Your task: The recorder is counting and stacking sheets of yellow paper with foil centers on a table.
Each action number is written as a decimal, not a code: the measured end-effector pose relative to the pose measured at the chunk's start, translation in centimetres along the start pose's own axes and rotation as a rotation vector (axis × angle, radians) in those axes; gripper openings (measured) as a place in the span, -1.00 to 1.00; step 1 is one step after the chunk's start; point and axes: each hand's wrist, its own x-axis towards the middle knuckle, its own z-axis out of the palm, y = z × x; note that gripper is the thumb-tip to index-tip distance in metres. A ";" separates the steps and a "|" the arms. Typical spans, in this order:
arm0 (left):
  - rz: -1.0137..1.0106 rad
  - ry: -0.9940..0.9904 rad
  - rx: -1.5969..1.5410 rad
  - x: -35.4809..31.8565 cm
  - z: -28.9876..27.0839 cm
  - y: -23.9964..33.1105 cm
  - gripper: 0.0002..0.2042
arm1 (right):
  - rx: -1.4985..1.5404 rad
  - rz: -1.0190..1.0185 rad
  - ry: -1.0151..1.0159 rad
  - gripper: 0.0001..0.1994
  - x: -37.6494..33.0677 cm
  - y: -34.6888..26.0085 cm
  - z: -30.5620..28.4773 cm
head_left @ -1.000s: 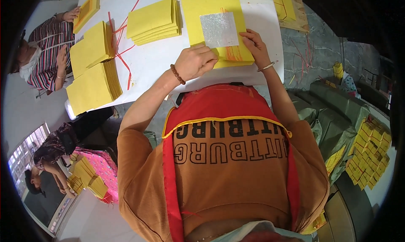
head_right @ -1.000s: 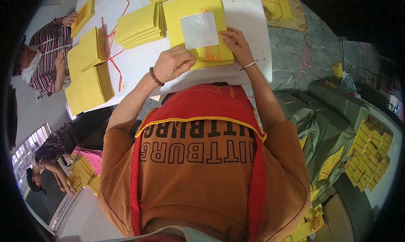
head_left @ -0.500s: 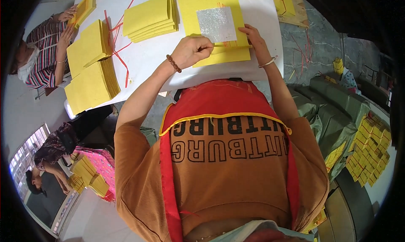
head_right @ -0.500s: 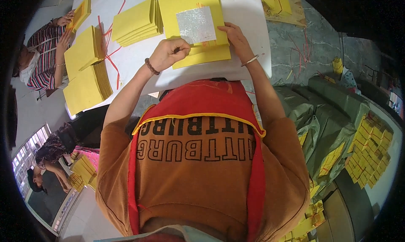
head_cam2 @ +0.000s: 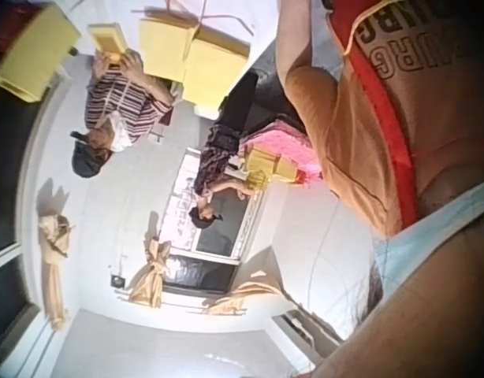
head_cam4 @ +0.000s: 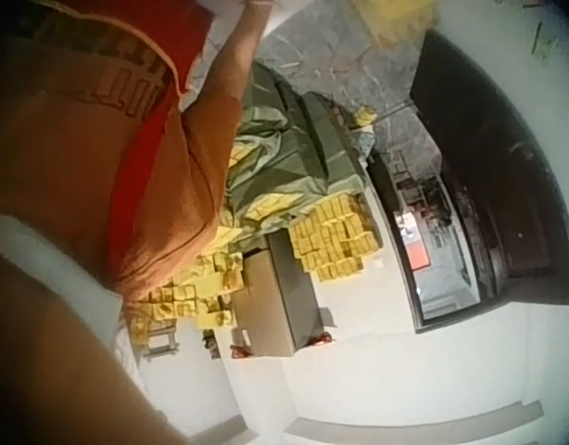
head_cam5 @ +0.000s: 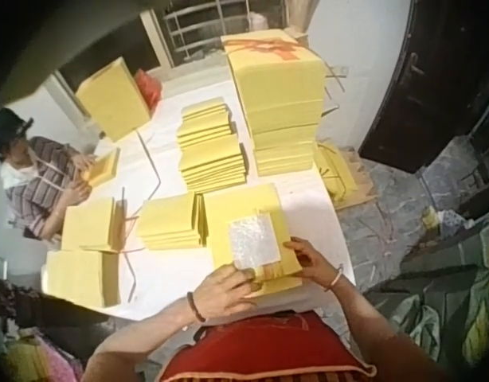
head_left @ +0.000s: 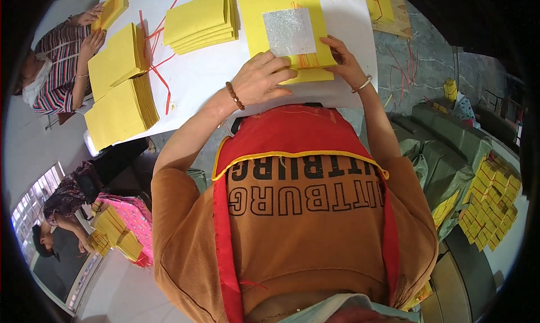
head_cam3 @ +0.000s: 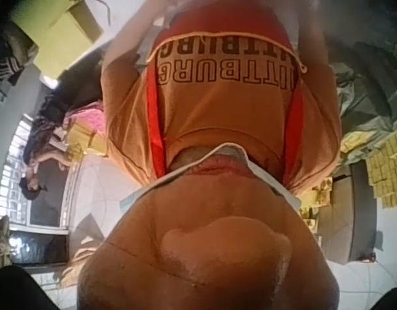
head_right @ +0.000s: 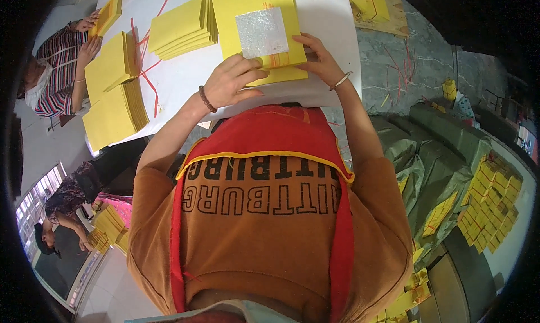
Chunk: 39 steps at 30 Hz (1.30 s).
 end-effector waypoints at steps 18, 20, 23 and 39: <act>0.063 -0.060 0.101 -0.2 -0.3 -0.6 -0.75 | 0.081 0.031 0.034 -0.53 -0.1 -0.4 -0.1; 0.102 -0.062 0.131 -0.1 -0.5 -0.4 -0.70 | 0.066 0.017 0.017 -0.55 -0.1 -0.4 -0.3; 0.120 -0.073 0.201 -0.1 -0.8 0.4 -0.61 | 0.022 0.043 0.046 -0.59 -0.2 -0.7 -0.3; -0.466 -0.166 -0.343 1.3 -3.2 -1.4 -0.47 | -0.608 -0.310 0.075 -0.49 2.3 -2.3 0.8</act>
